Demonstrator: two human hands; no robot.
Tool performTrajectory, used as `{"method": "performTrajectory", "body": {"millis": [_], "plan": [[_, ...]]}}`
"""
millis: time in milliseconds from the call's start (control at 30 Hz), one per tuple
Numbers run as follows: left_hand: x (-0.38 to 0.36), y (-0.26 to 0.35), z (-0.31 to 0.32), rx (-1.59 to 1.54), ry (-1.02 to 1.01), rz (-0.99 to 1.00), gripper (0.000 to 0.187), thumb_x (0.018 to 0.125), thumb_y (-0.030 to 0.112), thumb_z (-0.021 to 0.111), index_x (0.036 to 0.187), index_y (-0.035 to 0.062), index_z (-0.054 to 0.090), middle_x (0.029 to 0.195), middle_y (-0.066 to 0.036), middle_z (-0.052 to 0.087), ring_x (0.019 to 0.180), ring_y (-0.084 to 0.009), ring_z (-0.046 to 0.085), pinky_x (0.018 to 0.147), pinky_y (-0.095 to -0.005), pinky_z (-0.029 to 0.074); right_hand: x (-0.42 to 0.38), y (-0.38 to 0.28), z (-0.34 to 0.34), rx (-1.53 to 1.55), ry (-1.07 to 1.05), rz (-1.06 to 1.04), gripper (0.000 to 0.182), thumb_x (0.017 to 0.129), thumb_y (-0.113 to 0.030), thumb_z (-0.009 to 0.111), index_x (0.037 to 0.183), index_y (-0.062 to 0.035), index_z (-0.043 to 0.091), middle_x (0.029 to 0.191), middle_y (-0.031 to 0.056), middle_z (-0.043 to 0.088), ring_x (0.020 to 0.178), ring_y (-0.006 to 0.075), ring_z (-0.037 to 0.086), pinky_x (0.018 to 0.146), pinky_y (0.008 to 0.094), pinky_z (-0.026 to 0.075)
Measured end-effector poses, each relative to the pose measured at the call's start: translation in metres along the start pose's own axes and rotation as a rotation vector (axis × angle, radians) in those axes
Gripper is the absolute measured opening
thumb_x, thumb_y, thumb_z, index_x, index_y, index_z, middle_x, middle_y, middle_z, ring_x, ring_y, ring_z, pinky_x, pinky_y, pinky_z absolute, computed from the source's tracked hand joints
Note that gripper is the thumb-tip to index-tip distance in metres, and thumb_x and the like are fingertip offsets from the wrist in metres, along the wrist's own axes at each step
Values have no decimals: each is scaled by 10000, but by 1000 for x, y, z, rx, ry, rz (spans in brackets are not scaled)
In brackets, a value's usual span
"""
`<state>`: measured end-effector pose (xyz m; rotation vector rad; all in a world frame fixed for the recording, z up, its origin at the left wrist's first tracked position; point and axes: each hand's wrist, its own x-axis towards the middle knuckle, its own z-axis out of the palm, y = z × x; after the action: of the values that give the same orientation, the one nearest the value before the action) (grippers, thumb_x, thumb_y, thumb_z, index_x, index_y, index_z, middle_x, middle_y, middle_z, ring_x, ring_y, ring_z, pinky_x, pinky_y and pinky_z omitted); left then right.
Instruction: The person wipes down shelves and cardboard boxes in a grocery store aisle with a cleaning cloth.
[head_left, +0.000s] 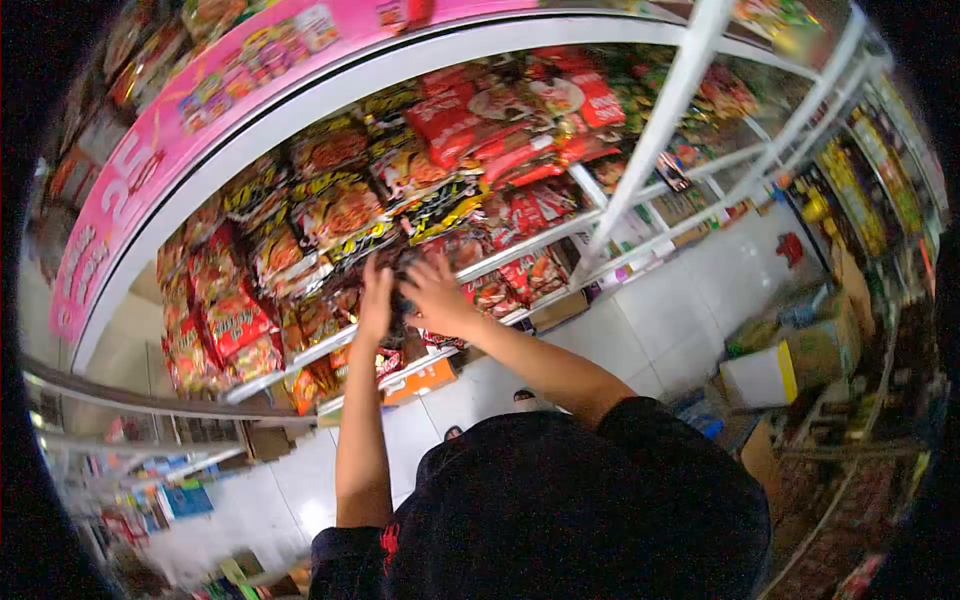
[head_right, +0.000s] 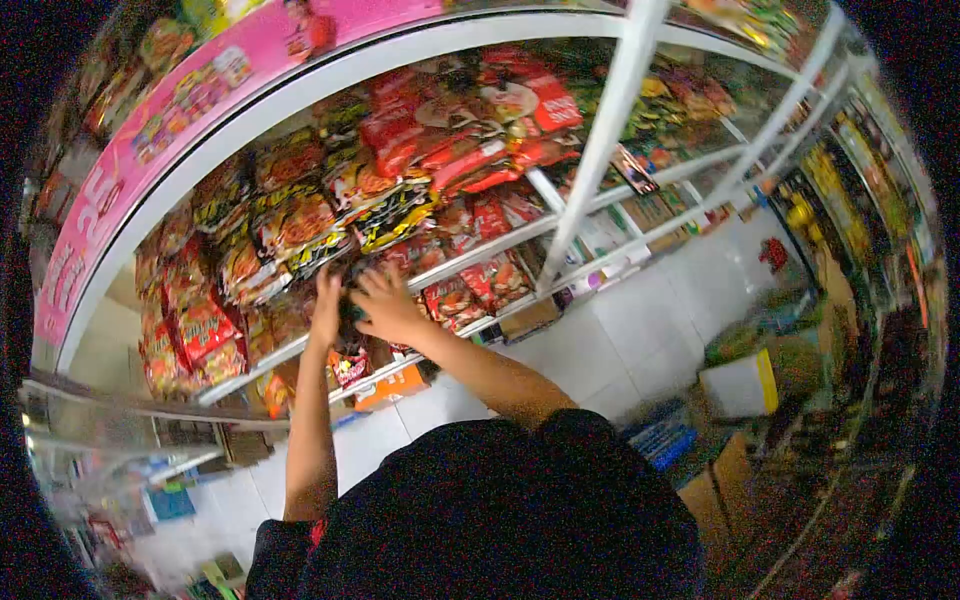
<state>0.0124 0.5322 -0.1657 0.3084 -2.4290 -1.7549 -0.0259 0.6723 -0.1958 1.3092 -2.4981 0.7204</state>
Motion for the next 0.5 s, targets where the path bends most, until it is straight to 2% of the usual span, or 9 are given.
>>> {"method": "performTrajectory", "body": {"millis": [33, 100, 133, 167, 233, 267, 333, 400, 500], "plan": [[-4, 5, -13, 8, -49, -31, 570, 896, 373, 353, 1309, 7, 212, 1263, -199, 362, 1177, -261, 344, 986, -324, 245, 8, -6, 3, -42, 142, -54, 495, 647, -322, 657, 1060, -82, 529, 1093, 140, 470, 1078, 307, 399, 937, 488, 273], [-6, -21, -34, 91, 87, 208, 571, 889, 338, 393, 1293, -33, 235, 1196, -187, 432, 1107, -243, 414, 963, -330, 283, 18, -8, 4, 73, 132, 5, 470, 628, -335, 662, 1022, -101, 557, 1035, 117, 486, 1033, 291, 427, 907, 446, 324], [-13, -14, -51, 77, -13, -9, 558, 882, 323, 415, 1289, -27, 264, 1208, -190, 431, 1144, -261, 386, 973, -353, 269, 19, -4, 1, 63, 150, 18, 470, 628, -335, 662, 1022, -101, 557, 1035, 117, 486, 1033, 291, 427, 907, 446, 324], [-7, -57, -66, 432, 69, 100, 556, 876, 348, 414, 1294, 4, 286, 1255, -190, 395, 1188, -294, 335, 995, -382, 233, 14, 3, -4, 39, 146, 73, 443, 607, -338, 668, 981, -120, 573, 985, 106, 496, 988, 283, 444, 853, 423, 362], [-21, -70, -75, 862, 6, 212, 602, 857, 415, 419, 1314, 50, 277, 1326, -175, 316, 1224, -323, 283, 1009, -431, 194, 1, 28, -16, -51, 208, 140, 392, 569, -333, 679, 897, -139, 589, 902, 95, 506, 890, 274, 482, 730, 401, 424], [-28, -73, -74, 859, 3, 220, 602, 857, 415, 419, 1314, 50, 277, 1326, -175, 316, 1224, -323, 283, 1009, -431, 194, -10, 44, -29, -18, 259, 187, 374, 573, -320, 675, 878, -121, 590, 901, 106, 511, 875, 280, 489, 733, 402, 426], [-41, -73, -65, 1128, 81, 339, 647, 837, 474, 417, 1327, 80, 265, 1373, -150, 246, 1265, -306, 222, 1017, -469, 148, -33, 88, -37, -69, 452, 268, 396, 588, -279, 674, 931, -95, 596, 1001, 132, 527, 966, 301, 482, 823, 403, 413], [-42, -70, -65, 1113, 77, 313, 661, 830, 483, 420, 1331, 84, 257, 1380, -142, 234, 1274, -302, 209, 1017, -476, 142, -46, 105, -58, -148, 365, 491, 446, 609, -305, 680, 968, -63, 570, 1026, 168, 503, 992, 328, 458, 858, 410, 385], [-43, -71, -61, 1102, 83, 264, 671, 819, 473, 442, 1335, 89, 252, 1385, -132, 231, 1278, -294, 206, 1019, -477, 139, -36, 86, -63, -182, 284, 511, 458, 605, -331, 689, 932, -39, 555, 988, 178, 483, 957, 336, 446, 824, 424, 386]]}}
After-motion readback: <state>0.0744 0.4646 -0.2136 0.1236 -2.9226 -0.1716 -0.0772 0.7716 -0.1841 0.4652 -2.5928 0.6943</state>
